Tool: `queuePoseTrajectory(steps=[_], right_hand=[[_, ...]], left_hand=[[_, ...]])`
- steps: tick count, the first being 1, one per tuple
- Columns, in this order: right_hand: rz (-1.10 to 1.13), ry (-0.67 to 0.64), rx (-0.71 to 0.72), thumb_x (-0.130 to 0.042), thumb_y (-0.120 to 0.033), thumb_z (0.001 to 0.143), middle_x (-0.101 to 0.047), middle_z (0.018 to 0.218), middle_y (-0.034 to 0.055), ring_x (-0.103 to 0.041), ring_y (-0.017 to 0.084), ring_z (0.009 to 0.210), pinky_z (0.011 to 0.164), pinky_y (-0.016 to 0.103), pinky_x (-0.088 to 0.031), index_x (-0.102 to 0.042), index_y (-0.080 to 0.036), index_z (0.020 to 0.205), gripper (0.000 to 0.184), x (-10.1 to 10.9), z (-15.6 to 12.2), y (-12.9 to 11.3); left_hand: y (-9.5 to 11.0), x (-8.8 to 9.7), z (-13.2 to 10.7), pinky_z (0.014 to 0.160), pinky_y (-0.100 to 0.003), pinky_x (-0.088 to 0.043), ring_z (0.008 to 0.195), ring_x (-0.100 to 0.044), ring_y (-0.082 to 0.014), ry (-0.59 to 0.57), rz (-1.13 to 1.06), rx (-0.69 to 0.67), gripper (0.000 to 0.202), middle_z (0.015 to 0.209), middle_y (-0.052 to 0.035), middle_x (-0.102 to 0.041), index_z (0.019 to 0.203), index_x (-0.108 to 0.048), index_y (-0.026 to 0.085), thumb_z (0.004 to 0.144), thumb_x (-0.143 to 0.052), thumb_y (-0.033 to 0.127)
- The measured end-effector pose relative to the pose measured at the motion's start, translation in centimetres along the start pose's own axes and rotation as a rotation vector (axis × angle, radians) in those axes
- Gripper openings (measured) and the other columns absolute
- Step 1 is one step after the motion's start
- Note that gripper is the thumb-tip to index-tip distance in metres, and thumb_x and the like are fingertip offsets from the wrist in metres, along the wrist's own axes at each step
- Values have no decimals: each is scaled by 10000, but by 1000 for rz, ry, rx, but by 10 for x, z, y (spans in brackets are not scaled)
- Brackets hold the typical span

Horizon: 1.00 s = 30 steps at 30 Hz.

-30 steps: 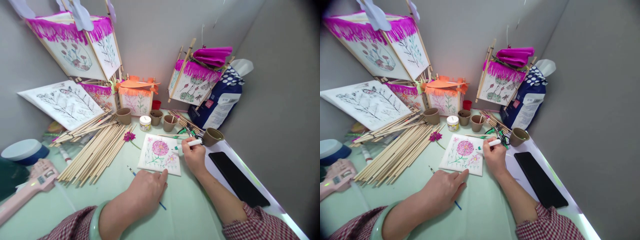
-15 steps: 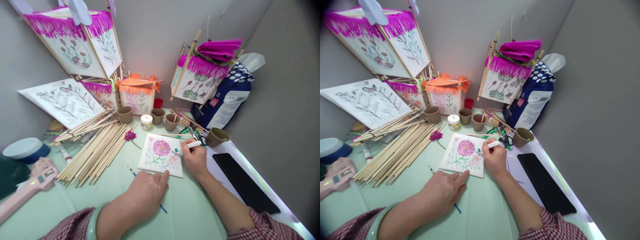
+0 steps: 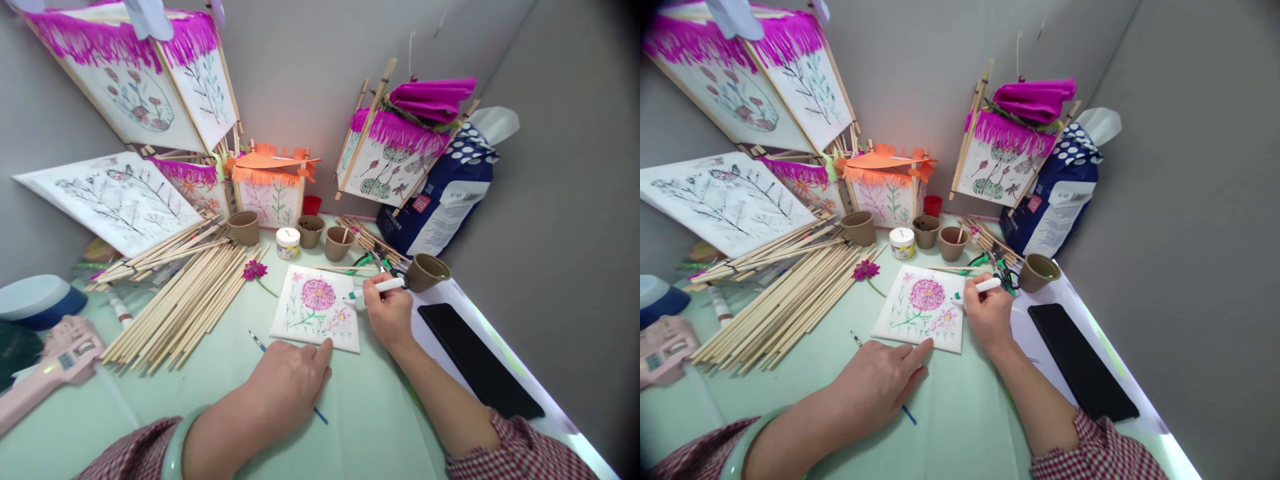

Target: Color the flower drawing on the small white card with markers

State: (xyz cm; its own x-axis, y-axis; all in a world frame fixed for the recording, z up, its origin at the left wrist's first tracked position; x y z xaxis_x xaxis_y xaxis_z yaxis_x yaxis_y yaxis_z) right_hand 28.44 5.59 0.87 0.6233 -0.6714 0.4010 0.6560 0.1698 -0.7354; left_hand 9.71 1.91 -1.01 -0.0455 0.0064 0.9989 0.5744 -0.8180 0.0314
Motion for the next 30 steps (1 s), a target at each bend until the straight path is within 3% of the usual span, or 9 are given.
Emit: queuePoseTrajectory(steps=[30], right_hand=[[-76, -29, 109, -536, -350, 817, -487, 450, -57, -456, 129, 421, 488, 254, -377, -526, -224, 636, 221, -5, -2, -12]], left_hand=[[1, 3, 0, 506, -313, -465, 563, -656, -219, -6, 7, -6, 307, 725, -63, -709, 1193, -582, 129, 958, -406, 218]])
Point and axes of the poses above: each hand's wrist, its own z-axis towards the middle knuckle, its own x-axis out of the back of the hand, y = z × x, the point moved 6 cm from there along z, towards the middle knuckle
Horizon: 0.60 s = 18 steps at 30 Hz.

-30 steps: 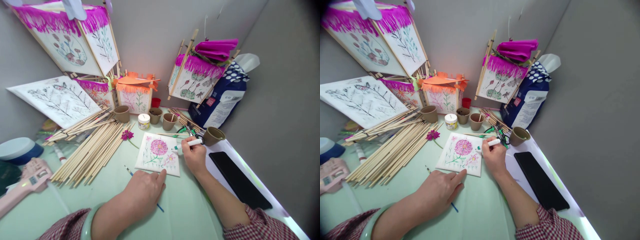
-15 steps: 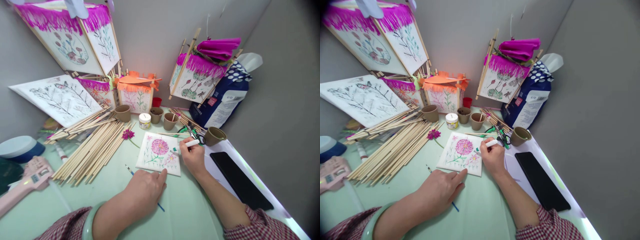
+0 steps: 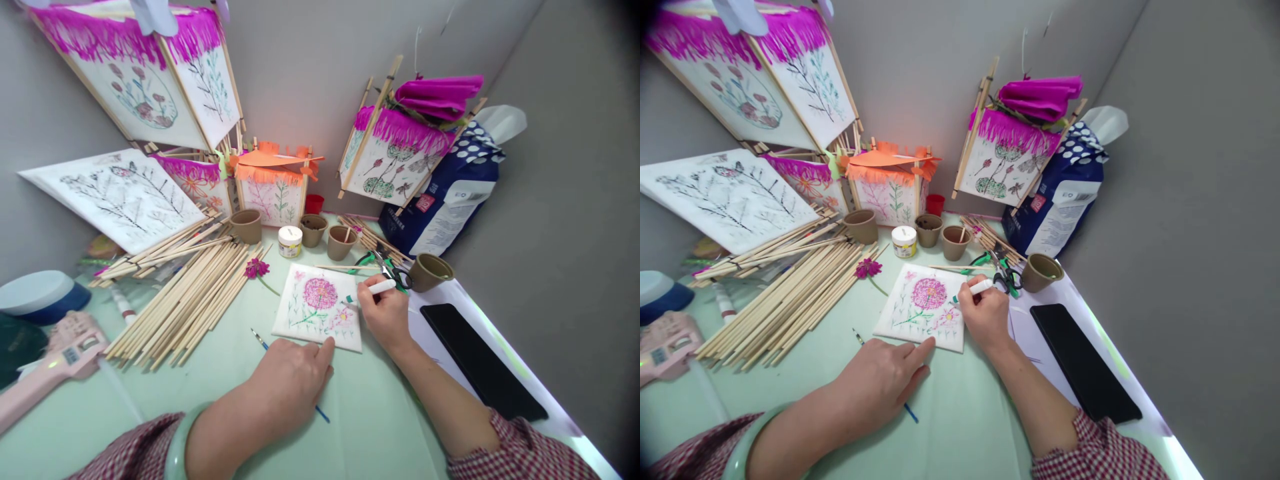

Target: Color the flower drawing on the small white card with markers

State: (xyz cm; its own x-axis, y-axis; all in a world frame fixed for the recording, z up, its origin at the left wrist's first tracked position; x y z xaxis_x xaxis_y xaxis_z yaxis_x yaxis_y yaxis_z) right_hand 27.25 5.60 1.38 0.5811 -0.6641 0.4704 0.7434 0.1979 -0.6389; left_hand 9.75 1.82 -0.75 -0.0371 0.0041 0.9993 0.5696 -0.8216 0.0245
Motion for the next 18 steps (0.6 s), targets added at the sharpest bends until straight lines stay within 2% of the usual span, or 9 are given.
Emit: queuePoseTrajectory(steps=[8, 14, 18], right_hand=[[5, 39, -72, -535, -375, 848, -546, 521, -37, -490, 133, 458, 522, 261, -398, -545, -212, 668, 242, 3, 1, 7], [-12, 27, -63, -540, -392, 861, -553, 518, -40, -492, 130, 455, 526, 260, -396, -564, -206, 696, 249, 0, 1, 7], [-16, 13, -46, -539, -393, 868, -551, 514, -43, -500, 130, 460, 519, 254, -392, -563, -208, 704, 248, -2, 1, 7]], left_hand=[[-1, -1, 0, 511, -318, -475, 569, -658, -220, -12, -10, 10, 300, 740, -61, -715, 1186, -582, 136, 959, -400, 214], [-1, 0, 0, 524, -320, -476, 585, -663, -223, -14, 0, 5, 339, 743, -68, -716, 1248, -555, 120, 963, -401, 219], [-1, 0, 0, 524, -316, -467, 589, -662, -222, -29, -10, 12, 315, 754, -67, -717, 1210, -568, 135, 963, -393, 222]])
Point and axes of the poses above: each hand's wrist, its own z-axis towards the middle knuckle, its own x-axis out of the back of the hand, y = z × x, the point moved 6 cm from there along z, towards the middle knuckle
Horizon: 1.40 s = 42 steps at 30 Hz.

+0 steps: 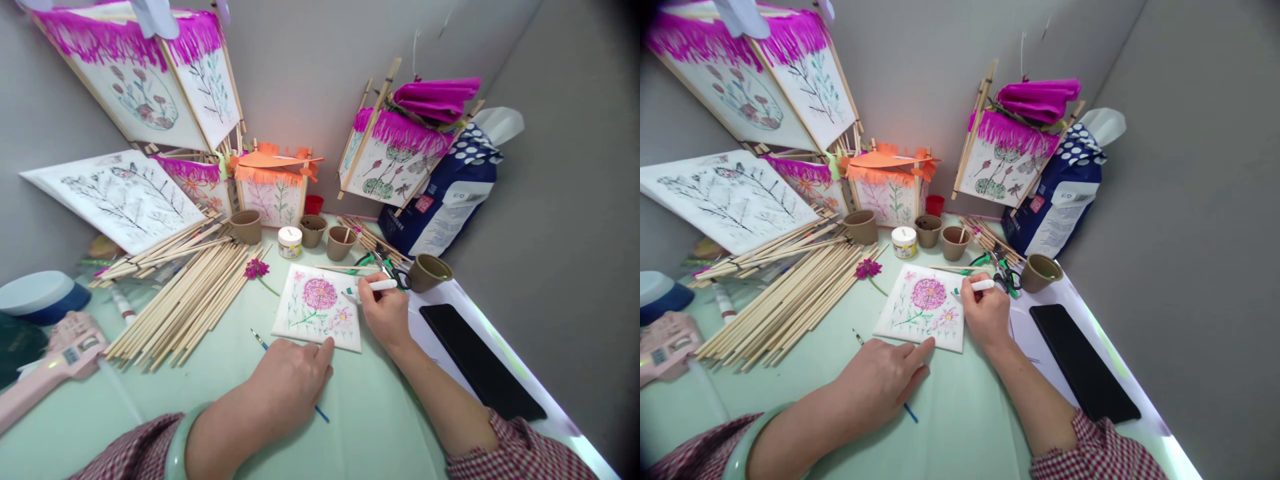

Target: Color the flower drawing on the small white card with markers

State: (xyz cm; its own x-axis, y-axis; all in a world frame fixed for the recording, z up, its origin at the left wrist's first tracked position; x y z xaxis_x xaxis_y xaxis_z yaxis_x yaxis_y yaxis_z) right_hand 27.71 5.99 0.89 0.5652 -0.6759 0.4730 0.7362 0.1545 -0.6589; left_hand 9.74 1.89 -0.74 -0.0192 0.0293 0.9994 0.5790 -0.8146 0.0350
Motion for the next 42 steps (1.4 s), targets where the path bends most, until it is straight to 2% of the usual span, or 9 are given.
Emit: queuePoseTrajectory(steps=[4, 12, 16, 24, 32, 42], right_hand=[[-34, -16, 28, -526, -390, 861, -535, 494, -44, -490, 133, 450, 510, 257, -382, -554, -215, 681, 252, -1, 1, -1], [-30, 8, -12, -521, -391, 857, -553, 502, -41, -500, 139, 449, 513, 261, -390, -554, -217, 691, 243, 3, 0, 0], [-46, -8, 19, -522, -393, 871, -565, 522, -34, -507, 139, 465, 528, 264, -389, -561, -212, 693, 257, 0, 0, 0], [-67, 66, 35, -531, -372, 875, -588, 540, -32, -533, 148, 487, 558, 273, -412, -554, -221, 679, 248, 9, 1, -2], [-83, 24, 54, -528, -344, 842, -559, 509, -33, -516, 145, 462, 524, 270, -379, -551, -213, 664, 222, 5, 1, -3], [-85, 34, 57, -531, -333, 849, -558, 516, -31, -519, 144, 472, 531, 268, -374, -547, -209, 663, 224, 7, 1, -2]], left_hand=[[0, 0, 0, 523, -308, -452, 579, -654, -215, 5, -18, 8, 279, 749, -66, -712, 1162, -575, 147, 962, -394, 217], [0, -2, 0, 518, -299, -457, 578, -655, -210, 9, 9, -2, 293, 736, -63, -708, 1186, -569, 138, 954, -405, 211], [0, -1, 0, 516, -304, -461, 575, -653, -214, 11, 13, -2, 292, 742, -63, -710, 1184, -565, 142, 958, -395, 215], [0, -1, 0, 512, -327, -461, 574, -654, -229, 6, -14, -1, 274, 744, -63, -707, 1151, -569, 146, 957, -384, 206], [0, -2, -1, 520, -321, -458, 581, -658, -224, 6, 6, 1, 287, 747, -56, -711, 1173, -568, 145, 963, -386, 219], [1, 0, 0, 488, -338, -446, 563, -655, -238, 20, 10, -12, 278, 735, -56, -707, 1160, -568, 136, 952, -398, 210]])
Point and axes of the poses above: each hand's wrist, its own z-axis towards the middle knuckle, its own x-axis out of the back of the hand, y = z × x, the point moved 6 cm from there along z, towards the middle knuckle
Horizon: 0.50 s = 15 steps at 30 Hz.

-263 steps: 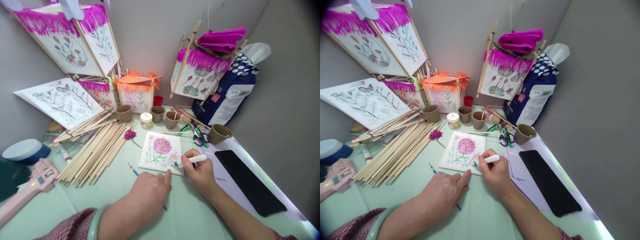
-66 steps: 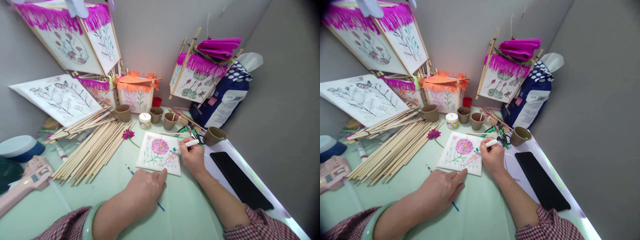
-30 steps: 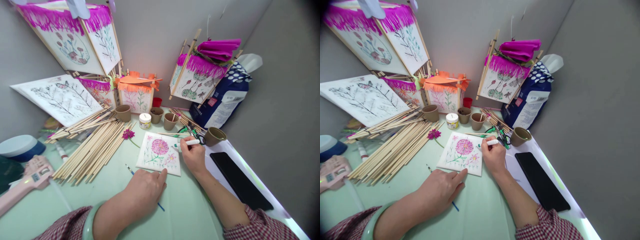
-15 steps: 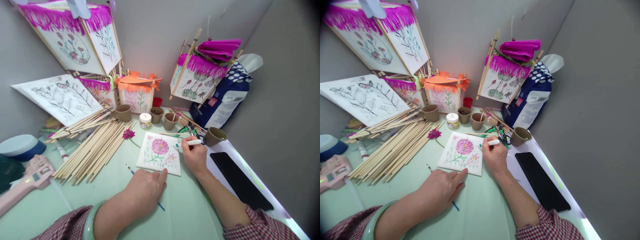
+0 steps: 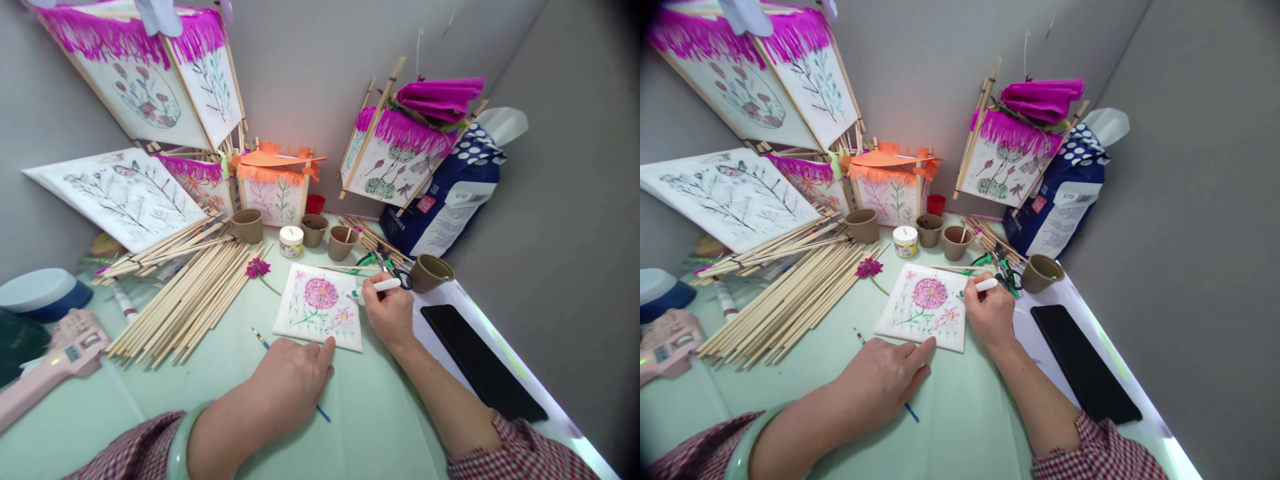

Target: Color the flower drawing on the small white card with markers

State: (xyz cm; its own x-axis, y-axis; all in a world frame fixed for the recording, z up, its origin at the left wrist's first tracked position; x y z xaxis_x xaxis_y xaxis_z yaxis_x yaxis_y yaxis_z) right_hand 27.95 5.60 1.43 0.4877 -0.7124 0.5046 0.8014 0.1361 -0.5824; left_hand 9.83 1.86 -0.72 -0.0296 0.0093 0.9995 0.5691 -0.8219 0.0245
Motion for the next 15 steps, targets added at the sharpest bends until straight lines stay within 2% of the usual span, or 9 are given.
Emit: queuePoseTrajectory(steps=[6, 15], right_hand=[[-25, 97, 35, -547, -307, 857, -542, 515, -39, -514, 137, 481, 547, 262, -373, -547, -208, 663, 218, 6, 1, -1], [-27, 24, 33, -544, -325, 872, -565, 539, -34, -525, 140, 491, 555, 264, -376, -553, -205, 689, 219, -1, 2, 2]], left_hand=[[-1, -2, -1, 498, -341, -469, 573, -663, -236, -13, 1, 4, 286, 748, -50, -712, 1166, -573, 145, 956, -395, 221], [0, -3, -2, 504, -337, -480, 562, -659, -229, 5, 5, 4, 296, 733, -48, -708, 1181, -573, 141, 957, -397, 219]])
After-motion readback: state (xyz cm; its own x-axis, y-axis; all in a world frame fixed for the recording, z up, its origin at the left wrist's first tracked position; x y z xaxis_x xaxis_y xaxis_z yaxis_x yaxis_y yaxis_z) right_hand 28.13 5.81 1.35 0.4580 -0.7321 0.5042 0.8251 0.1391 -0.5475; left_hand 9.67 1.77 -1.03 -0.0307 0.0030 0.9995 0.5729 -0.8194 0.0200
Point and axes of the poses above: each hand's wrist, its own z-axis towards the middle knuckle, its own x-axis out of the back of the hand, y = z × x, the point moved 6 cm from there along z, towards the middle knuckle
